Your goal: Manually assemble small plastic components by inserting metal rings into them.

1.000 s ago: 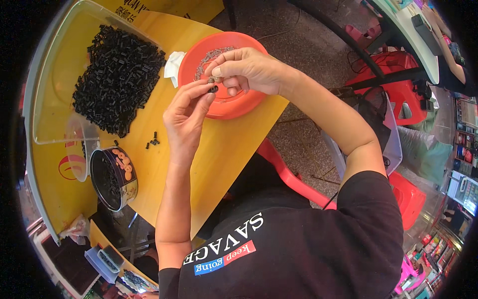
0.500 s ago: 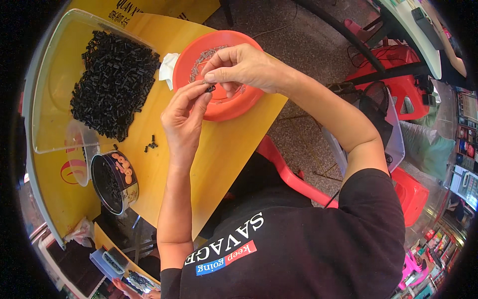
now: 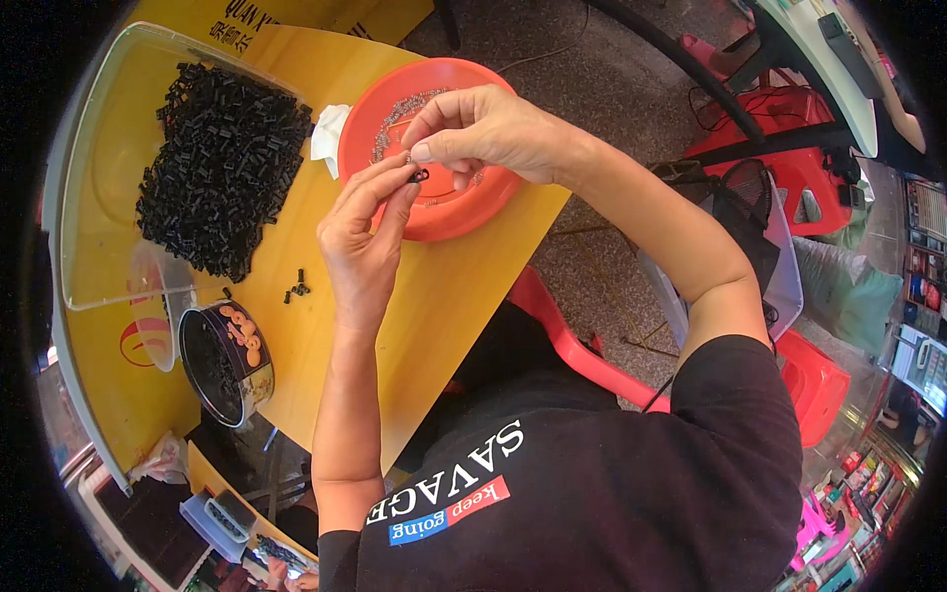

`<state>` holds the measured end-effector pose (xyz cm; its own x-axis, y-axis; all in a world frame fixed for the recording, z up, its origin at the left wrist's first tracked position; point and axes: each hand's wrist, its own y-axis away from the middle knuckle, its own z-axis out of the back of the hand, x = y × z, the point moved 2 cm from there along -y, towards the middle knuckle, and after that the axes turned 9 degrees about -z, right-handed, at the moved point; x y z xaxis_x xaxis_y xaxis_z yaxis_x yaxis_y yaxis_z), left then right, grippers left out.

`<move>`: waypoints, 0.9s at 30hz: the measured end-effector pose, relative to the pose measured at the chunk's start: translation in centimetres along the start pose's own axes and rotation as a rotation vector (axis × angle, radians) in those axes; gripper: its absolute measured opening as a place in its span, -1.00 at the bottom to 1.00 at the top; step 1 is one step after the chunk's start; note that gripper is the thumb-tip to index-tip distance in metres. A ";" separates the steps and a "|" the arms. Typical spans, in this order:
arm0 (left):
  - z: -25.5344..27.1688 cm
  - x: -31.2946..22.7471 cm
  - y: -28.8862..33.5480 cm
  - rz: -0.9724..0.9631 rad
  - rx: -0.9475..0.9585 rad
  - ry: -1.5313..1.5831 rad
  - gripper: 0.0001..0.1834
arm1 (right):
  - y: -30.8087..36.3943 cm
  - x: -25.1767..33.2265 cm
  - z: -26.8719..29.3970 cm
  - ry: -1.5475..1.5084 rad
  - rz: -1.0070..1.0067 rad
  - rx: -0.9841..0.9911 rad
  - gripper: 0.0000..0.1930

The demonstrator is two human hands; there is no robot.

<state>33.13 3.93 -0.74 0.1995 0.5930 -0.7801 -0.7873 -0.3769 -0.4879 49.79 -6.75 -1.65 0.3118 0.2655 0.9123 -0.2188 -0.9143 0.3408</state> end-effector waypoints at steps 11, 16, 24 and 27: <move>0.3 0.8 0.8 0.200 -0.061 0.231 -0.81 | -0.1 0.2 -0.2 0.312 0.028 -0.097 -0.78; 0.3 1.2 1.2 0.344 -0.085 0.470 -0.82 | -0.1 -0.1 -0.6 0.407 0.392 -0.090 -0.87; 0.5 0.6 1.1 0.230 -0.079 0.315 -0.83 | 0.0 -0.5 -1.1 0.419 0.311 -0.117 -0.89; 0.8 0.4 1.0 0.122 -0.026 0.050 -0.83 | 0.0 -0.4 -0.6 0.341 0.252 -0.152 -0.87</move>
<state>32.00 4.35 -1.27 0.1329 0.5055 -0.8525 -0.7925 -0.4624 -0.3977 49.12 -6.63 -1.85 -0.0859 0.1495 0.9850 -0.3899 -0.9149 0.1048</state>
